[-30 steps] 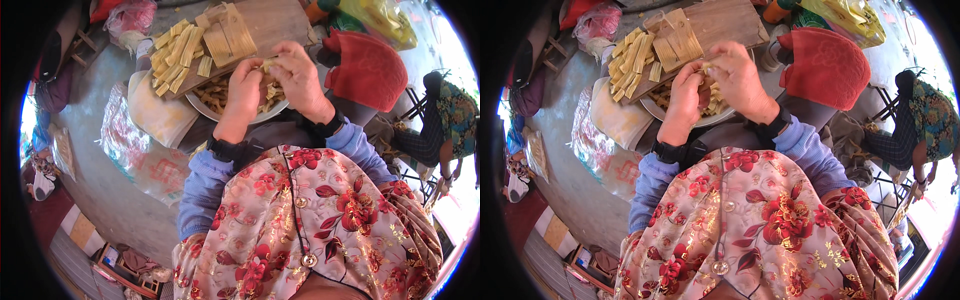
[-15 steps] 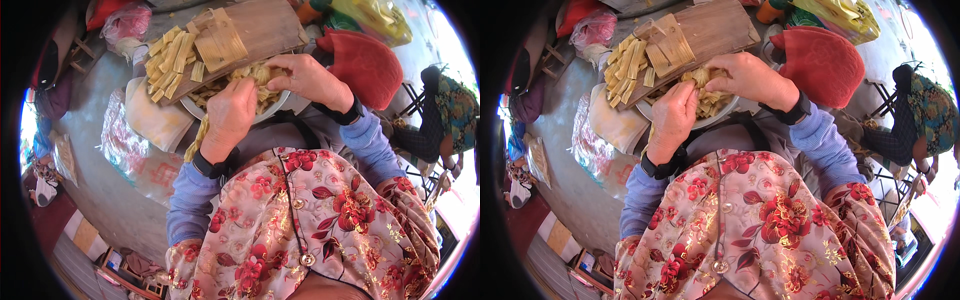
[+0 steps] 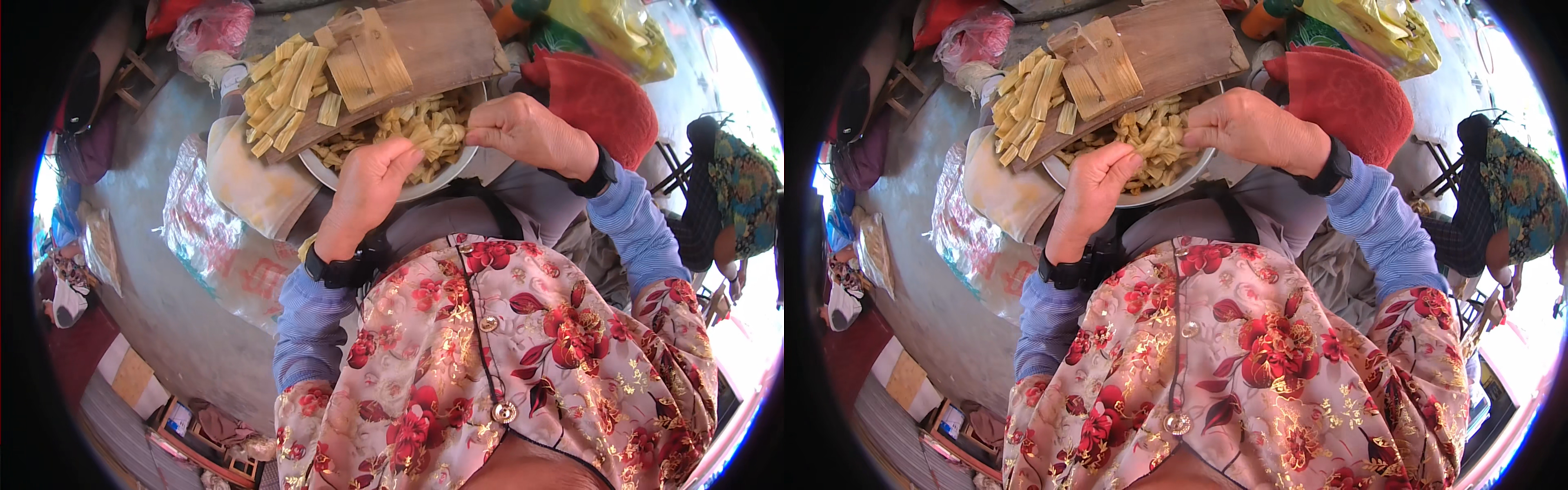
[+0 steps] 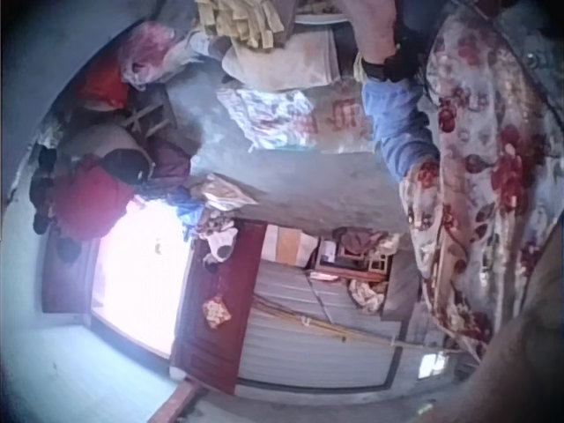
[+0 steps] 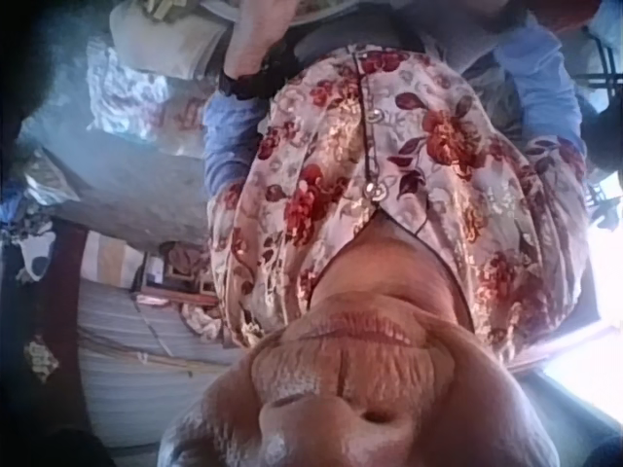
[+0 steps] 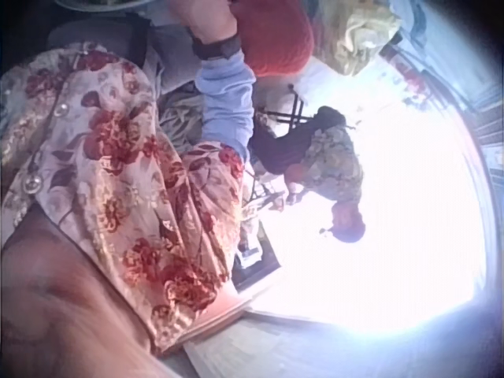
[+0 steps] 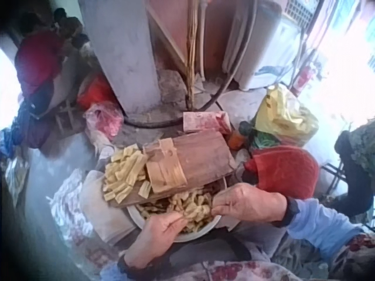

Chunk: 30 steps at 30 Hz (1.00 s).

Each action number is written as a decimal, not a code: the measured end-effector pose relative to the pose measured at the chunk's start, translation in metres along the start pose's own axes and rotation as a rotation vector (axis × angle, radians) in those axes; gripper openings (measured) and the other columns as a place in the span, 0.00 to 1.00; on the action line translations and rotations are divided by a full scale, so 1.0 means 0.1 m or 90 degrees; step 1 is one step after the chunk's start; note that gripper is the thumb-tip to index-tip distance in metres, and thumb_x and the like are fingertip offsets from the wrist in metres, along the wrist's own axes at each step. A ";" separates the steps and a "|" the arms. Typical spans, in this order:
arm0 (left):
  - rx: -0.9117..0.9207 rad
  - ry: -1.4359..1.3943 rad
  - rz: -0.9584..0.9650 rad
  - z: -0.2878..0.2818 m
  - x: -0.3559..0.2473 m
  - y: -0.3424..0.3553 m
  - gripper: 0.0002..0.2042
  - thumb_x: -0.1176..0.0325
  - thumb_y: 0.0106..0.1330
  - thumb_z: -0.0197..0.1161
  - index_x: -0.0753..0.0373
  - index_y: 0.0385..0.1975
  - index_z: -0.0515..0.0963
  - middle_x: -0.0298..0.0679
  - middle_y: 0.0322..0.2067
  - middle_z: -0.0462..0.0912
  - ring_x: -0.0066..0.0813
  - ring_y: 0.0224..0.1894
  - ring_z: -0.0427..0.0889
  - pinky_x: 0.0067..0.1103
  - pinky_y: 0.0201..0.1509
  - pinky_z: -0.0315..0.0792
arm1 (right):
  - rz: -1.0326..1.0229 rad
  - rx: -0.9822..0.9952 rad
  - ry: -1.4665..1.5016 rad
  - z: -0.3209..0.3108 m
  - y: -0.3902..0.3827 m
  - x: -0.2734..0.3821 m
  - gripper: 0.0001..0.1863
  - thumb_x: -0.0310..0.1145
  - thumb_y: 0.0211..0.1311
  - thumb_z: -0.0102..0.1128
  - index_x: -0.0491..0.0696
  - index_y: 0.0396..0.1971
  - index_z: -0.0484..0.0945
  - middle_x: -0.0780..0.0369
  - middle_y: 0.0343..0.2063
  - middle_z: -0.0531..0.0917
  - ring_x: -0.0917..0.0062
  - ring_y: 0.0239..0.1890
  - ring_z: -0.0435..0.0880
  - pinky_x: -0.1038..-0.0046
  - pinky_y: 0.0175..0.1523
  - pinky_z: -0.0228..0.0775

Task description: The person folds strips of food and places them into a metal bowl by hand.

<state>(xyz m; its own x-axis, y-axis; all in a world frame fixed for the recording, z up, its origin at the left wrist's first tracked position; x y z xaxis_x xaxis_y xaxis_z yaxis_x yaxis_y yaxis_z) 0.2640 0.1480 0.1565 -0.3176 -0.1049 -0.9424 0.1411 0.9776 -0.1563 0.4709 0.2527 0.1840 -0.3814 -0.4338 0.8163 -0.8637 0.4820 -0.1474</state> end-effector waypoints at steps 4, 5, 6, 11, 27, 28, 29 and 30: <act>0.029 -0.003 -0.016 0.01 0.02 0.09 0.11 0.66 0.65 0.56 0.68 0.26 0.70 0.46 0.16 0.64 0.31 0.19 0.61 0.25 0.25 0.62 | 0.087 -0.118 0.021 -0.08 0.13 0.00 0.20 0.37 0.57 0.62 0.45 0.48 0.75 0.60 0.38 0.82 0.76 0.38 0.79 0.76 0.47 0.71; 0.039 0.014 0.001 0.00 0.01 0.12 0.12 0.66 0.65 0.56 0.69 0.25 0.70 0.44 0.15 0.63 0.27 0.19 0.61 0.25 0.25 0.62 | 0.099 -0.028 0.115 -0.03 0.18 0.05 0.24 0.35 0.56 0.63 0.47 0.54 0.71 0.60 0.43 0.81 0.79 0.42 0.78 0.76 0.51 0.70; 0.039 0.014 0.001 -0.01 0.00 0.14 0.12 0.66 0.65 0.56 0.69 0.25 0.70 0.44 0.15 0.63 0.27 0.19 0.61 0.25 0.25 0.62 | 0.111 -0.019 0.158 0.06 0.23 0.10 0.19 0.31 0.58 0.61 0.45 0.49 0.75 0.61 0.38 0.82 0.81 0.38 0.78 0.77 0.48 0.72; 0.130 -0.139 -0.078 -0.15 -0.06 0.17 0.10 0.67 0.66 0.54 0.69 0.30 0.73 0.32 0.18 0.65 0.16 0.24 0.63 0.21 0.26 0.63 | 0.165 0.040 0.269 0.12 0.30 0.13 0.12 0.36 0.60 0.58 0.42 0.37 0.78 0.66 0.21 0.77 0.87 0.27 0.72 0.80 0.35 0.69; -0.188 -0.018 -0.102 -0.66 0.51 0.54 0.06 0.71 0.63 0.57 0.66 0.33 0.73 0.38 0.19 0.74 0.22 0.22 0.70 0.21 0.27 0.66 | 0.098 -0.275 0.063 0.24 0.88 -0.05 0.09 0.29 0.59 0.56 0.42 0.38 0.76 0.58 0.22 0.76 0.78 0.24 0.73 0.76 0.33 0.68; -0.194 0.033 -0.087 -0.65 0.51 0.56 0.06 0.69 0.62 0.57 0.66 0.32 0.74 0.42 0.19 0.76 0.28 0.22 0.74 0.25 0.28 0.68 | 0.061 -0.291 0.038 0.27 0.91 -0.10 0.09 0.29 0.58 0.55 0.42 0.37 0.76 0.56 0.23 0.77 0.74 0.25 0.76 0.74 0.34 0.69; -0.195 0.032 -0.088 -0.62 0.52 0.59 0.06 0.69 0.62 0.57 0.66 0.32 0.74 0.42 0.19 0.76 0.28 0.22 0.74 0.25 0.28 0.68 | 0.023 -0.306 0.013 0.29 0.93 -0.14 0.09 0.29 0.57 0.55 0.42 0.36 0.77 0.54 0.24 0.78 0.69 0.25 0.78 0.72 0.34 0.70; -0.234 0.171 -0.041 -0.57 0.49 0.61 0.06 0.68 0.62 0.56 0.64 0.32 0.74 0.46 0.20 0.77 0.37 0.25 0.77 0.30 0.30 0.69 | 0.023 -0.305 0.013 0.32 0.95 -0.19 0.09 0.29 0.57 0.55 0.42 0.36 0.77 0.54 0.24 0.78 0.69 0.25 0.78 0.72 0.34 0.70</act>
<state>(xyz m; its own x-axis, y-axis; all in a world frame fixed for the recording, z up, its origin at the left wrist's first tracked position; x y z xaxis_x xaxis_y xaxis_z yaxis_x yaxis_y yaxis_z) 0.2033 0.2133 0.1177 -0.5532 -0.1640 -0.8167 -0.2131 0.9757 -0.0516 0.3851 0.2820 0.1367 -0.3974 -0.3973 0.8271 -0.5990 0.7952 0.0942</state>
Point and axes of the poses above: each hand's wrist, its own y-axis towards the middle knuckle, its own z-axis out of the palm, x = y × z, the point moved 2 cm from there along y, towards the middle knuckle
